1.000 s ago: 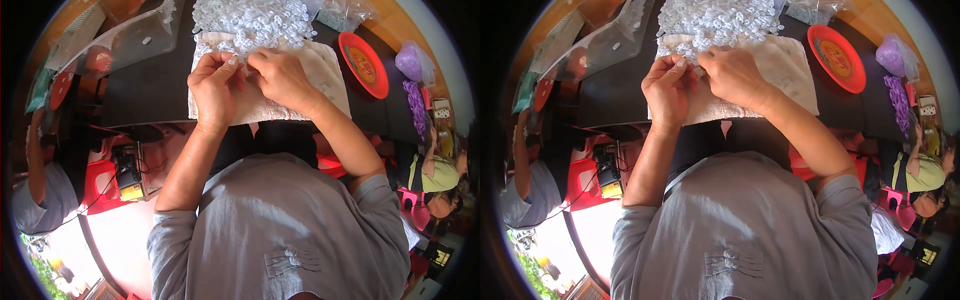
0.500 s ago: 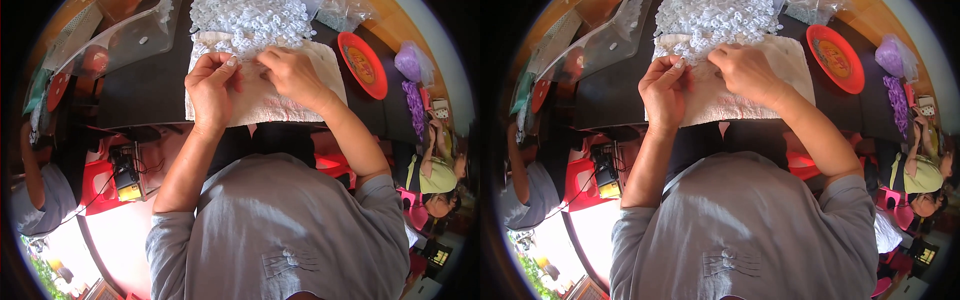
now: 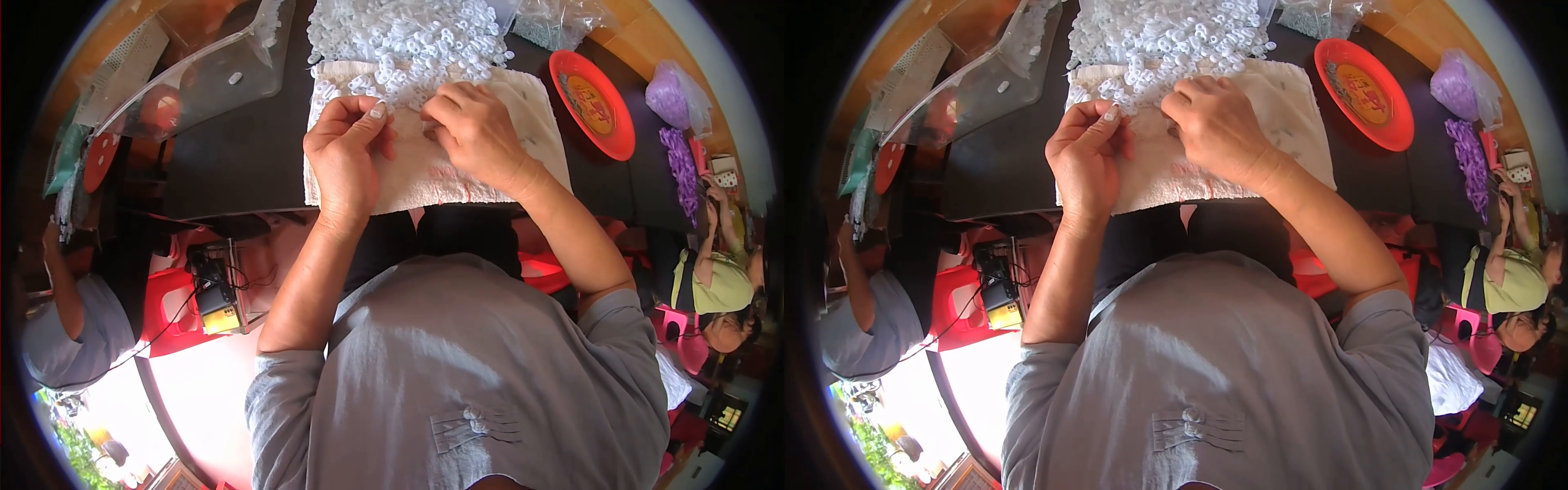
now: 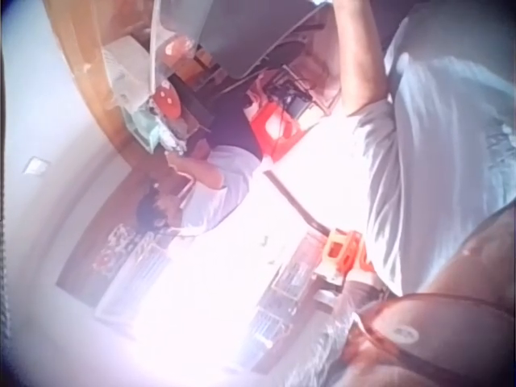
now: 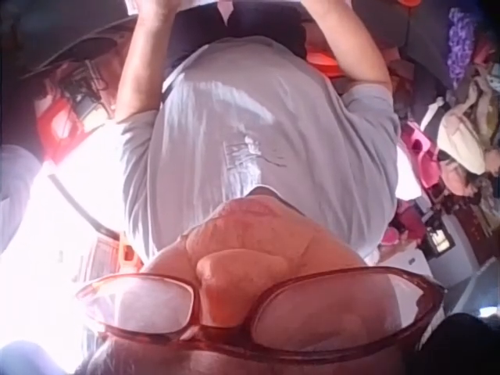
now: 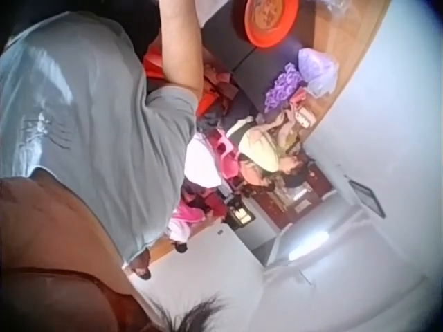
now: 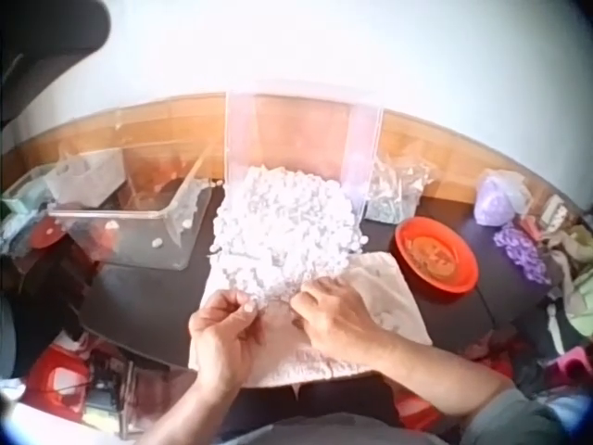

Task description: The recorder is manually assembling or inspecting small white plastic rings at a shared workbench.

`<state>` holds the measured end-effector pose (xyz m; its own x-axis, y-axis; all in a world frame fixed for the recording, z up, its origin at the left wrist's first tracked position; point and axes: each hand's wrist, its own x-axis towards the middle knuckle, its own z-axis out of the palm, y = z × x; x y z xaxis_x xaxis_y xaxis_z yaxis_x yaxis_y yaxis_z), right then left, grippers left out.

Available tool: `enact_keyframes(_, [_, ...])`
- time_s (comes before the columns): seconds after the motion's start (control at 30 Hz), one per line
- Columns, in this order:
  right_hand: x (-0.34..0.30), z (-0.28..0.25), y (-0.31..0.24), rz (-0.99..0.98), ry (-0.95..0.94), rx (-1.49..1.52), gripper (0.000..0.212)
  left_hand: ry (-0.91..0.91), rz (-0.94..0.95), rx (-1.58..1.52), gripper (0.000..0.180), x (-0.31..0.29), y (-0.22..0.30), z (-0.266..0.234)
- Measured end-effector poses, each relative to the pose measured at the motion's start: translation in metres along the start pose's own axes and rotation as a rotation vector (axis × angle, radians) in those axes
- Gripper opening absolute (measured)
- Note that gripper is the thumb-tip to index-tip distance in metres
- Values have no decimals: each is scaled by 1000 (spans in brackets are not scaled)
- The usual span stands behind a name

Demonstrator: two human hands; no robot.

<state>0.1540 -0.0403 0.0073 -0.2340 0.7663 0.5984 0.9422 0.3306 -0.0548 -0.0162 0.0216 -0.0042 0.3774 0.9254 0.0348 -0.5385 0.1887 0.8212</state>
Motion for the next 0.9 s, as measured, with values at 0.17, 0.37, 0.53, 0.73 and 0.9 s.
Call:
enact_keyframes(0.17, [-2, 3, -6, 115, 14, 68, 17, 3, -12, 50, 5, -1, -2, 1])
enact_keyframes(0.37, [1, -9, -4, 163, -18, 165, 15, 12, -11, 105, 5, -1, -2, 2])
enact_keyframes(0.53, [22, -25, 40, 502, -207, 684, 10, 14, -4, 143, 6, -1, -1, 7])
enact_keyframes(0.73, [19, -28, 24, 574, -102, 920, 9, -6, 9, 214, 7, -1, 3, 10])
enact_keyframes(0.9, [21, -26, 14, 767, -47, 1209, 12, -18, -7, 273, 11, -4, 5, 9])
